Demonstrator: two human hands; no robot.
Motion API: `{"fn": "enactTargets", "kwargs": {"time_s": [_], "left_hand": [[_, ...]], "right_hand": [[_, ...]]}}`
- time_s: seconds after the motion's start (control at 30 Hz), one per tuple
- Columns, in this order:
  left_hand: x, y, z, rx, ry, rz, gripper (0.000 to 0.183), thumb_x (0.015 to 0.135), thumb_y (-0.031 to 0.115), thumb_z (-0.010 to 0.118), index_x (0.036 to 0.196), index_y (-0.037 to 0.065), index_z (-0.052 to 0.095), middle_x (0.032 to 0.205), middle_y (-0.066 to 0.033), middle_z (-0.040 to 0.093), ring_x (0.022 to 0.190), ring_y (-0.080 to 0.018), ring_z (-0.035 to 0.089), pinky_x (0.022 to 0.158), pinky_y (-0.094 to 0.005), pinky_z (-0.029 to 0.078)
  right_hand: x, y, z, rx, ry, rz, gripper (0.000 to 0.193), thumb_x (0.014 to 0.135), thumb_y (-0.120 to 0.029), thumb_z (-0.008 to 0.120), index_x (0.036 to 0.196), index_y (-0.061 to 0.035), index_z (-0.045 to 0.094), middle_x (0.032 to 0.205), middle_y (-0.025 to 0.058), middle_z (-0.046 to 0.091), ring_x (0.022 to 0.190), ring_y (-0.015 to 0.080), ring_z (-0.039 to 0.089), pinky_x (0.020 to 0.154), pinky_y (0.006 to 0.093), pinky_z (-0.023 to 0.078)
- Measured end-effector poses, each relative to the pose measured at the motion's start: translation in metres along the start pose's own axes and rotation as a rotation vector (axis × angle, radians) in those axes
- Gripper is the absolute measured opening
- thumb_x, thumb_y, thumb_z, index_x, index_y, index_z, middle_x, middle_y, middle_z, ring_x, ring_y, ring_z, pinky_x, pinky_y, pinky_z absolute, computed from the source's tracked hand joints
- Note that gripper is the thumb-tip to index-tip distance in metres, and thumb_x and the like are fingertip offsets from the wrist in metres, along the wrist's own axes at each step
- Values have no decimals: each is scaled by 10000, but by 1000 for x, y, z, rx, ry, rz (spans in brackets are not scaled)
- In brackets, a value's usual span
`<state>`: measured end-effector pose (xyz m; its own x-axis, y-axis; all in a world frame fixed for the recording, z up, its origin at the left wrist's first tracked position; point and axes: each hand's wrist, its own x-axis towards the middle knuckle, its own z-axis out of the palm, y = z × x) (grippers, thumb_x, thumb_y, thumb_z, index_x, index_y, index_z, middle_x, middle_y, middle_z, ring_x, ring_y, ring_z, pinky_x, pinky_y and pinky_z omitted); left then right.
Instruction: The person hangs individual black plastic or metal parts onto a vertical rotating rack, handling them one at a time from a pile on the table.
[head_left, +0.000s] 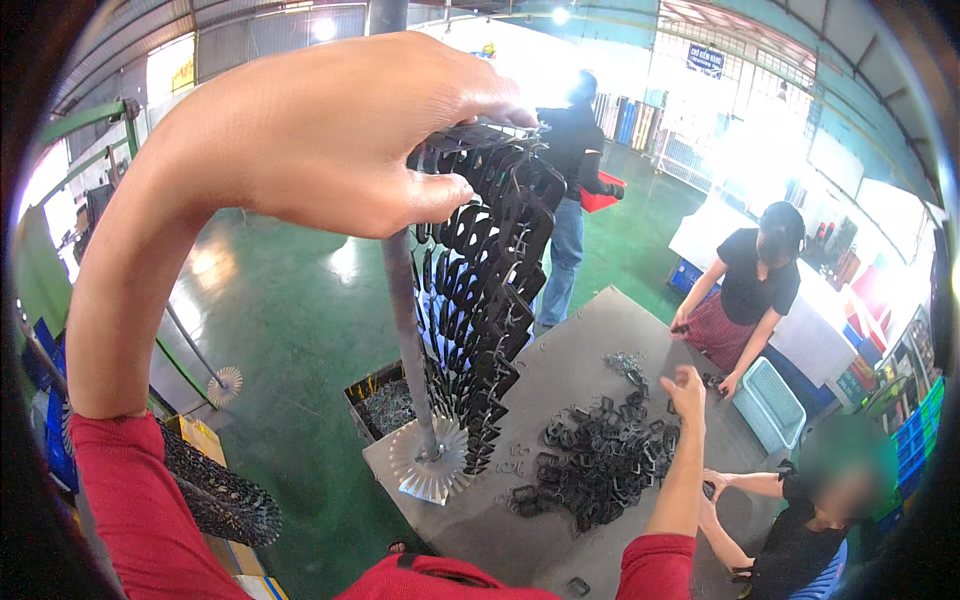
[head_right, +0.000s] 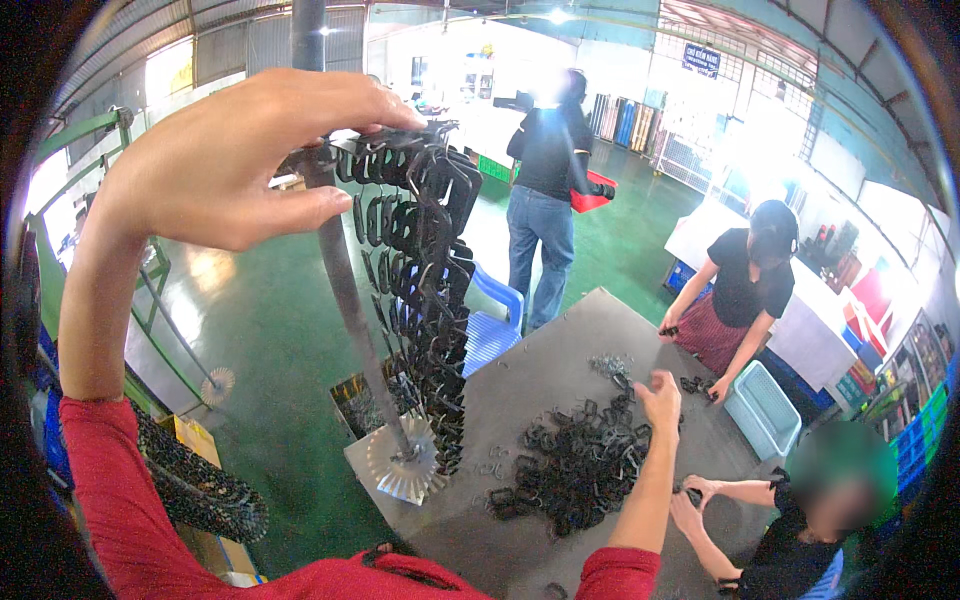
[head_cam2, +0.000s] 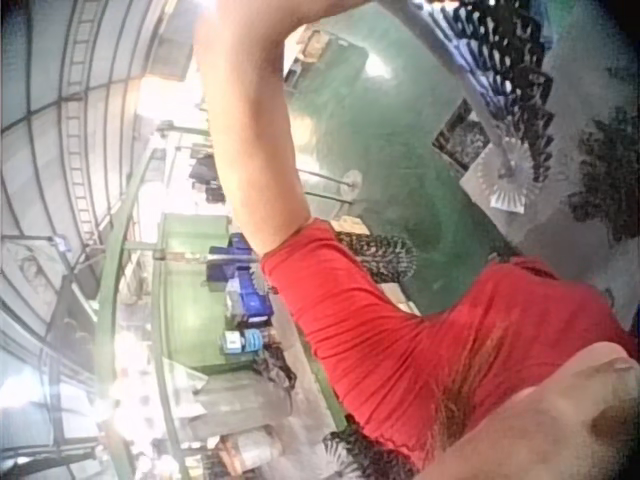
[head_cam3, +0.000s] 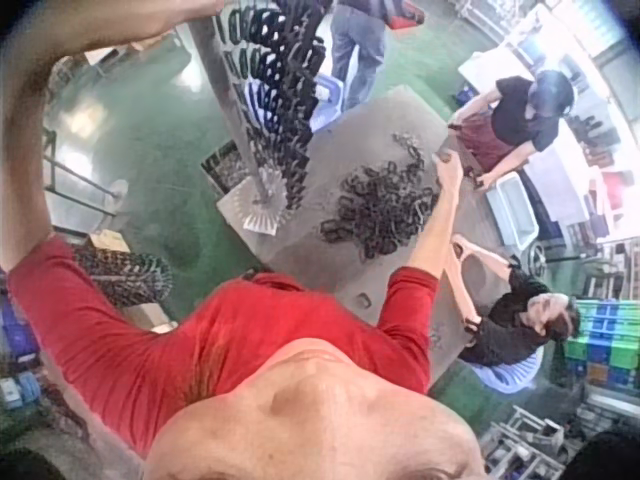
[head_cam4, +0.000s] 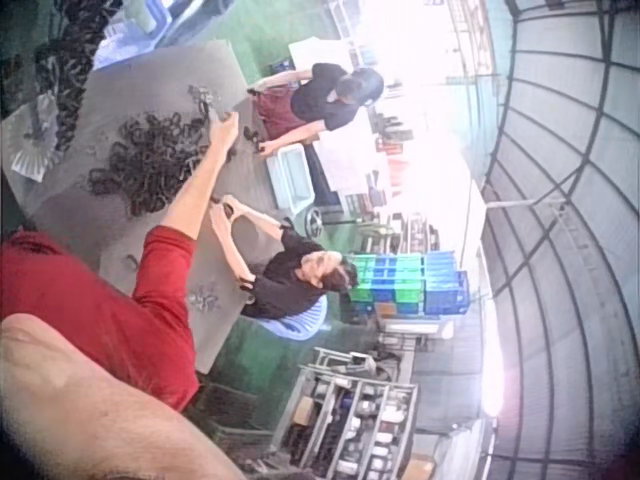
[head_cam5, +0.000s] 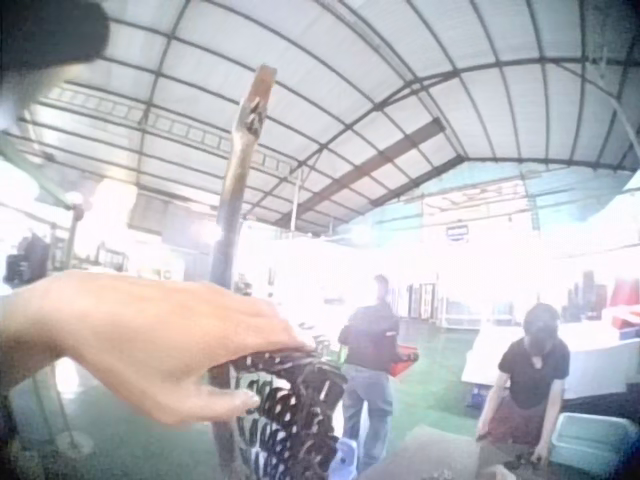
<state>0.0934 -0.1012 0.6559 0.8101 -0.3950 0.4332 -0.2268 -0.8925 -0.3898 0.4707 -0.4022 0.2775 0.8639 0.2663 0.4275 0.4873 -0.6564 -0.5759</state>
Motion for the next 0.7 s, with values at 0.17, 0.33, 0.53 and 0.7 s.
{"fn": "enactTargets", "kwargs": {"time_s": [0.17, 0.33, 0.53, 0.7], "left_hand": [[10, 5, 5, 99, -91, -37, 403, 688, -2, 582, 1091, 0, 563, 1042, -163, 591, 994, -350, 550, 876, -403, 438], [12, 2, 8, 78, -93, -58, 350, 695, -21, 576, 1045, -14, 587, 1015, -168, 607, 973, -356, 557, 868, -401, 441], [14, 10, 8, 108, -104, -130, 324, 699, -24, 559, 1019, -12, 604, 1006, -168, 615, 966, -354, 560, 861, -399, 439], [14, 13, 2, 98, -147, -202, 323, 713, -28, 519, 1023, -2, 609, 997, -172, 616, 967, -351, 556, 864, -399, 434]], "right_hand": [[-21, -218, -52, 614, 239, -366, 240, 779, -85, 645, 1001, -11, 592, 991, 119, 610, 851, 217, 613, 740, 310, 487], [-63, -354, -79, 598, 463, -710, 215, 785, -155, 663, 974, -59, 626, 887, 99, 639, 719, 188, 634, 629, 273, 497], [-53, -401, -54, 480, 699, -720, 199, 771, -178, 667, 943, -84, 633, 666, 57, 602, 549, 234, 591, 449, 333, 440], [-44, -402, -50, 870, 460, -676, 131, 791, -111, 663, 899, -37, 654, 700, 44, 630, 562, 133, 595, 488, 265, 453]]}}
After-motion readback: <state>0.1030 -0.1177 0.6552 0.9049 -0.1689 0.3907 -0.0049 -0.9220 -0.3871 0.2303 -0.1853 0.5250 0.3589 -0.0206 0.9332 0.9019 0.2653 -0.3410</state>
